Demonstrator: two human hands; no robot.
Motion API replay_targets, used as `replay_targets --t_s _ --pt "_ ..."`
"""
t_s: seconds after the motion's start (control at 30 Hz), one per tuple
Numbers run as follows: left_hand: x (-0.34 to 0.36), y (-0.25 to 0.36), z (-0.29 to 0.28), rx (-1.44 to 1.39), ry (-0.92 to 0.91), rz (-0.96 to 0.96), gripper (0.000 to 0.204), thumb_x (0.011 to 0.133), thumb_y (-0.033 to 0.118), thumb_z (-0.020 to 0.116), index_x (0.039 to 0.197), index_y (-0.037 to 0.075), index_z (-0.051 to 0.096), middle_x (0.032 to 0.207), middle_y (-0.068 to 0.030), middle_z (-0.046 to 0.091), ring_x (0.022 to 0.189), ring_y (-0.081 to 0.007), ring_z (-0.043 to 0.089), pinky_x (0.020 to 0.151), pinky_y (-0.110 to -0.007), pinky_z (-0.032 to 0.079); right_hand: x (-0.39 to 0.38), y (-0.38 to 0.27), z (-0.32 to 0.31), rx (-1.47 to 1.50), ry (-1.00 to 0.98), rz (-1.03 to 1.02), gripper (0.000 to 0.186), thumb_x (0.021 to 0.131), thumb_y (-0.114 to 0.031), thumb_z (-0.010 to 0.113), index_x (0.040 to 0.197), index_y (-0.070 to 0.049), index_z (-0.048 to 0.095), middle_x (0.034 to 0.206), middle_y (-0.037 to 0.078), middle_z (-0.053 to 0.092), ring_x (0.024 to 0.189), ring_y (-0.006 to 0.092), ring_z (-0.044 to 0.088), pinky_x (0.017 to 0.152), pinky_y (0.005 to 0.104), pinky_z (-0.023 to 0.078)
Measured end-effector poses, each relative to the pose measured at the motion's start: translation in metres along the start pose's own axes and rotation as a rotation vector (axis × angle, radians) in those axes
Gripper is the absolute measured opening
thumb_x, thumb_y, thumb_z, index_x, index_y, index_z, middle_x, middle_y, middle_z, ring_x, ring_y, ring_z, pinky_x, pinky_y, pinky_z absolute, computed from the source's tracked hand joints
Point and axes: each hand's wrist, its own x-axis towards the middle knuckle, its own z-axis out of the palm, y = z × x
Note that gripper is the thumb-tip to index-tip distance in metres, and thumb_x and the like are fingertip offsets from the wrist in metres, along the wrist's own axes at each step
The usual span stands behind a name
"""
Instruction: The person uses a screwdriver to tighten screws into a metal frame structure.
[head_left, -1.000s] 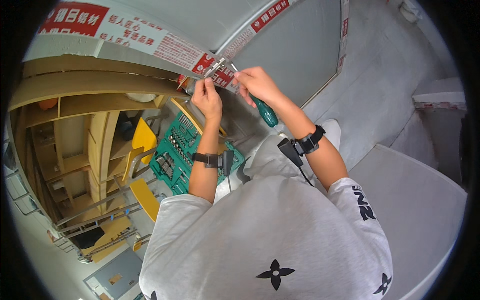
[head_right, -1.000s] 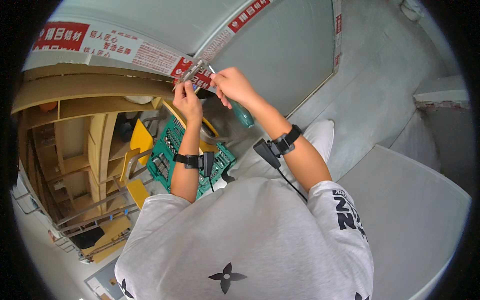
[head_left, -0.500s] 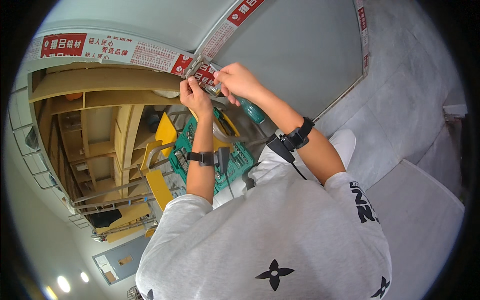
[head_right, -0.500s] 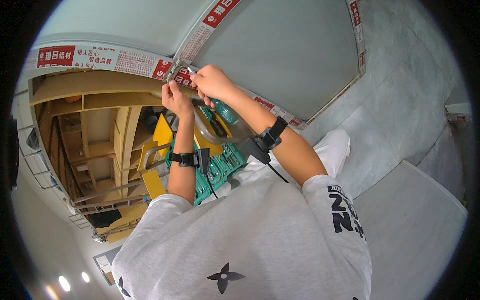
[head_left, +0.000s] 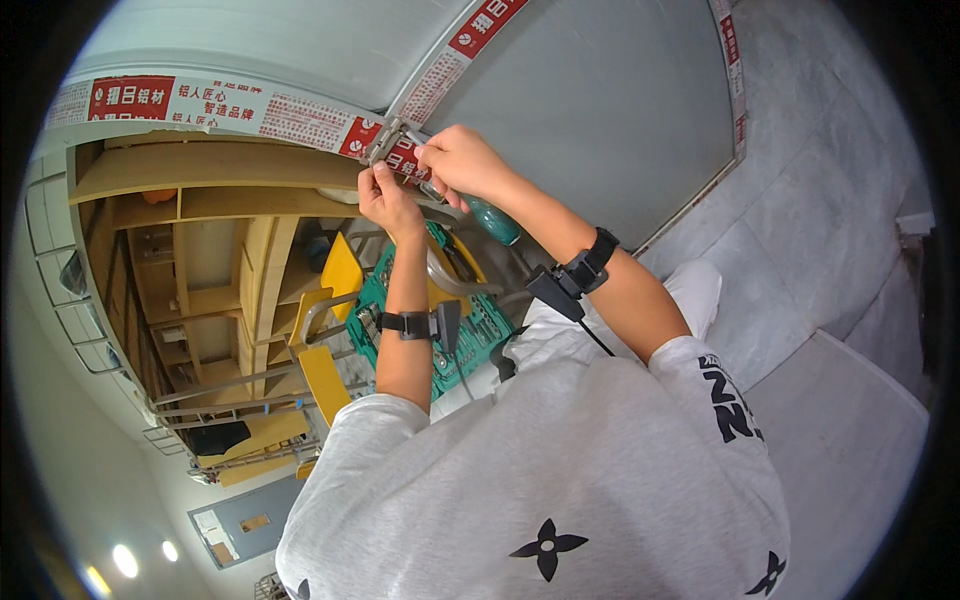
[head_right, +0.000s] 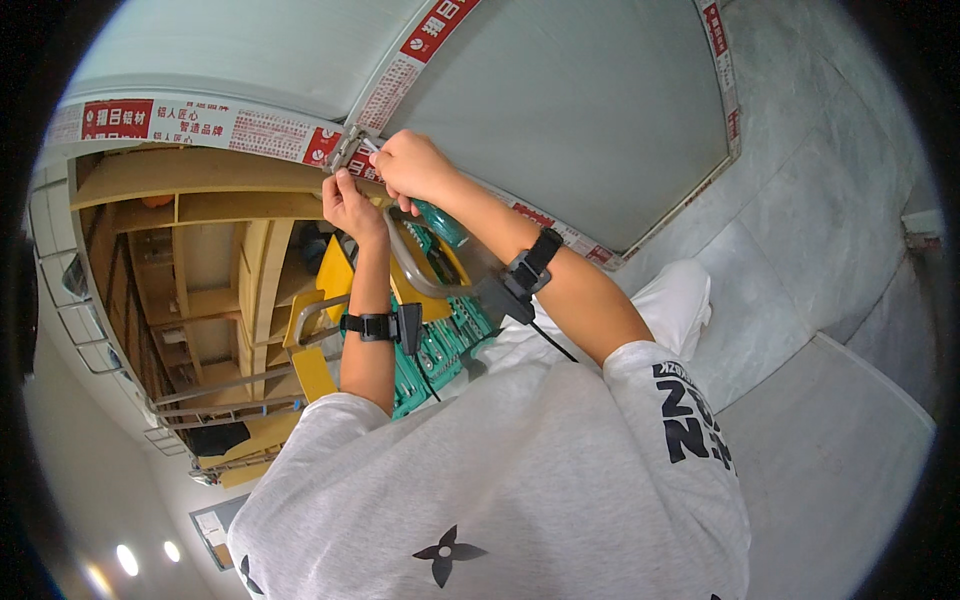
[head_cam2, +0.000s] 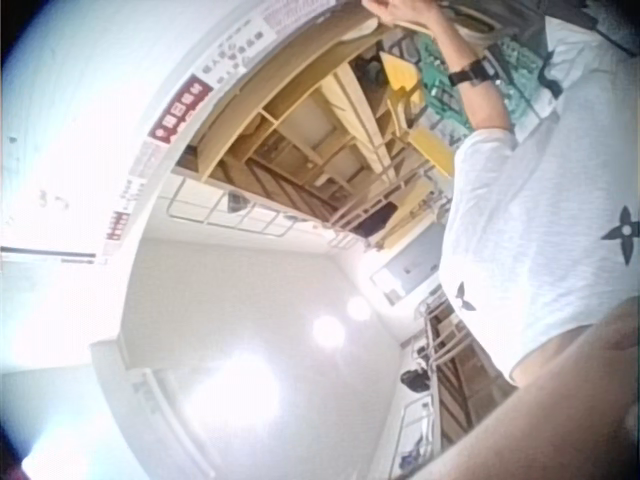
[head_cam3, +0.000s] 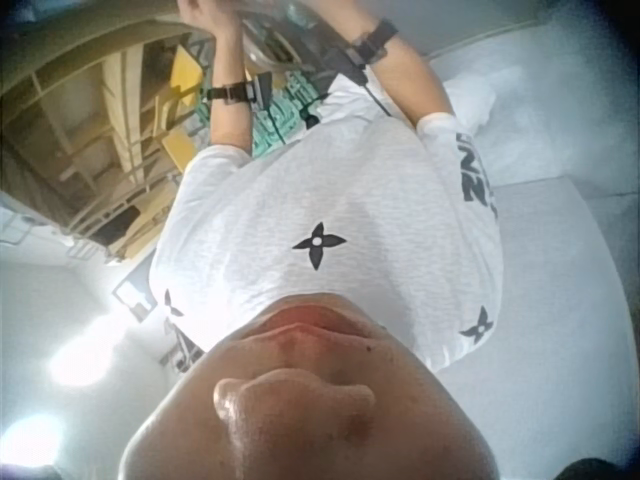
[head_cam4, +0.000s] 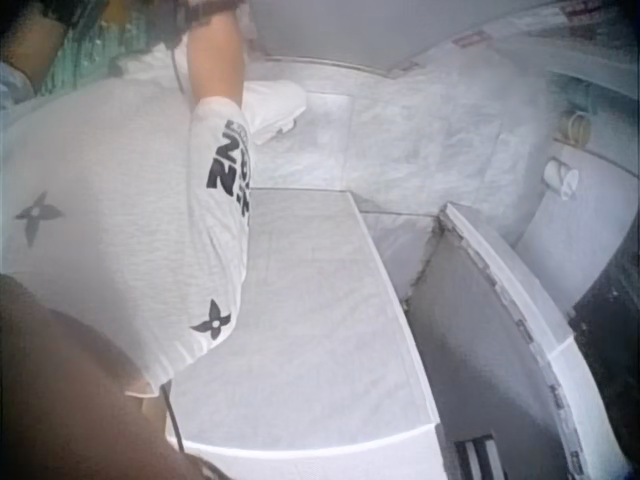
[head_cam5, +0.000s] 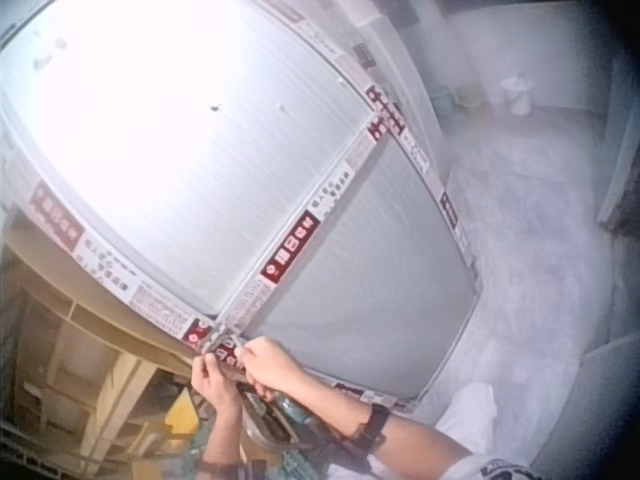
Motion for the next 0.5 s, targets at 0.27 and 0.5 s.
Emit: replay_targets --t_s 0.27,0.5 --pt "0.002 -0.012 -0.001 -0.074 0.036 -0.050 0.025 0.097 0.015 0.055 0.075 0.003 0.053 0.065 0.0058 0.042 0.059 -0.0037 0.034 0.052 -0.022 0.027 -0.002 0.001 -0.001 0.003 0.023 -0.010 0.030 0.095 -0.018 0.048 0.089 0.008 0.061 0.054 0.009 0.055 0.036 0.0165 0.052 0.031 0.0322 0.041" --pt "0.001 -0.014 -0.004 -0.046 0.012 -0.068 0.023 0.097 0.015 0.054 0.081 -0.002 0.056 0.071 0.0011 0.054 0.065 -0.0066 0.043 0.057 -0.023 0.038 -0.002 0.000 -0.003 -0.060 0.003 -0.020 0.029 0.095 -0.018 0.048 0.083 0.007 0.060 0.053 0.008 0.055 0.037 0.0162 0.052 0.031 0.0317 0.040"
